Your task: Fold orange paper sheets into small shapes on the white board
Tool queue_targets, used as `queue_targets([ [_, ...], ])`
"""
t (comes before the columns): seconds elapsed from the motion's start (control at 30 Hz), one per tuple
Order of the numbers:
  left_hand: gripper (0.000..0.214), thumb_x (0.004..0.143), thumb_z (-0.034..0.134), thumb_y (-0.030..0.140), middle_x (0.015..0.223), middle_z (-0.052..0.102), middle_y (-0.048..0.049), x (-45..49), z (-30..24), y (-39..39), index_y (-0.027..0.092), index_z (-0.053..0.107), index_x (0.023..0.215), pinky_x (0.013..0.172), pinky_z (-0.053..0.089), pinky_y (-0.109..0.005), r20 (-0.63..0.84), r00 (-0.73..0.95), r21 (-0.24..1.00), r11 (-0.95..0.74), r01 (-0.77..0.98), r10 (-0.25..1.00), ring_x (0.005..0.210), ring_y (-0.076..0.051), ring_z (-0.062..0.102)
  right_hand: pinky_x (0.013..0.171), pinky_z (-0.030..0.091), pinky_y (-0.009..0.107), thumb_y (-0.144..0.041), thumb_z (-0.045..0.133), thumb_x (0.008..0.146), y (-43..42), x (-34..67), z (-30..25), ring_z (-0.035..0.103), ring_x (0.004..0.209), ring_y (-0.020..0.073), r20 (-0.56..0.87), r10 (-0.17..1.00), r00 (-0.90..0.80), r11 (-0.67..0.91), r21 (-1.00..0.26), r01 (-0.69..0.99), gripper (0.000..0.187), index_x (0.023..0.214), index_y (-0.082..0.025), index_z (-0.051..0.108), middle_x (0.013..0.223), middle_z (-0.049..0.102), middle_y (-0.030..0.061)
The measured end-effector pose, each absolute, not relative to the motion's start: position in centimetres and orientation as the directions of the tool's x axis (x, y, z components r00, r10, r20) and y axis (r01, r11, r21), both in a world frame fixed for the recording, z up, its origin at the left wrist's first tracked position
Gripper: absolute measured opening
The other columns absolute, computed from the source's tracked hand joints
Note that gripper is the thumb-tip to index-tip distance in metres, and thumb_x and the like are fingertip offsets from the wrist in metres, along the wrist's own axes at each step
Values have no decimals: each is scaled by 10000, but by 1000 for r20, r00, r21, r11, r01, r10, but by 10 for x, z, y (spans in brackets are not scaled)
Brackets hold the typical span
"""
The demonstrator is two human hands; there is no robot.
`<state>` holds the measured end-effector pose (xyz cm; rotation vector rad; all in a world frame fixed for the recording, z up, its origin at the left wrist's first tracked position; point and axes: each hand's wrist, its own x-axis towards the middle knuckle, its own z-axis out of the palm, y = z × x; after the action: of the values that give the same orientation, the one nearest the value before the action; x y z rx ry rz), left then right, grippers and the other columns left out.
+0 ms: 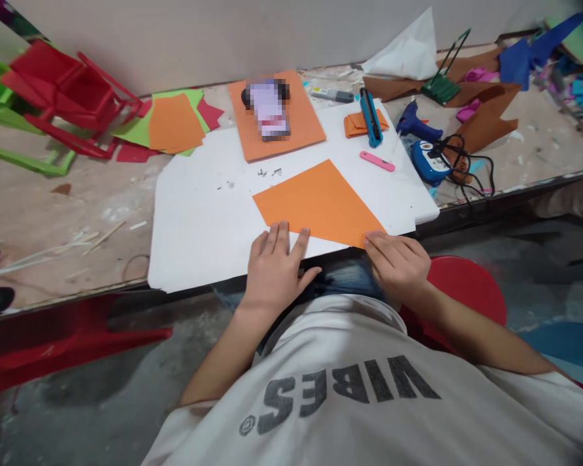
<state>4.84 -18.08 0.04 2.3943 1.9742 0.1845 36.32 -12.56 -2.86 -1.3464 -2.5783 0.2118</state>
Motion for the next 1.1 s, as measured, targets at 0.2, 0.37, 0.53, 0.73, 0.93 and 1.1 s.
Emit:
queue_targets([
  [0.2,771,1150,835,524,1886,565,-367,46,1,-183,165,659,1809,1384,524,-713,78,199,112,-206,972,977,1764,-539,612,1015,652,450,-163,666,1201,-139,393,-37,920,1328,316,430,667,-608,673,3,740,326,1371,-230,935,1430,948,110],
  [0.37,588,1188,733,583,1771,752,-214,31,5,-174,221,773,1650,1399,517,-623,177,92,282,-140,949,980,1657,-424,734,756,601,388,-87,867,1085,-124,399,-34,924,989,231,699,340,-629,713,244,657,225,1277,-204,877,1208,988,74],
  [0.53,519,1206,627,578,1510,903,-173,-1,10,-155,224,817,1533,1371,504,-633,266,-111,356,10,934,958,1424,-412,849,754,649,366,-62,880,1043,-112,409,-30,923,955,247,771,221,-598,787,222,576,339,1344,-213,840,1139,979,90],
  [0.73,690,1131,731,601,1593,854,-204,-18,3,-149,188,710,1683,1226,604,-641,189,-125,385,43,922,974,1427,-469,807,649,613,332,-64,870,1041,-123,432,-40,878,835,208,799,156,-581,850,190,490,195,1174,-203,837,1072,951,76],
  [0.93,798,1056,904,571,1538,851,-191,-5,-3,-138,243,642,1734,1212,583,-626,190,-117,465,15,885,975,1412,-457,768,641,633,332,15,868,1006,-134,451,-51,911,871,228,774,214,-596,896,87,435,251,1140,-193,826,1116,951,111],
  [1.1,749,1011,946,430,1410,861,-166,1,6,-116,228,674,1679,1242,520,-655,46,-144,478,105,872,988,1368,-447,769,664,669,343,15,872,1017,-134,453,-50,939,918,253,771,219,-598,909,62,413,256,1150,-201,832,1130,954,124],
])
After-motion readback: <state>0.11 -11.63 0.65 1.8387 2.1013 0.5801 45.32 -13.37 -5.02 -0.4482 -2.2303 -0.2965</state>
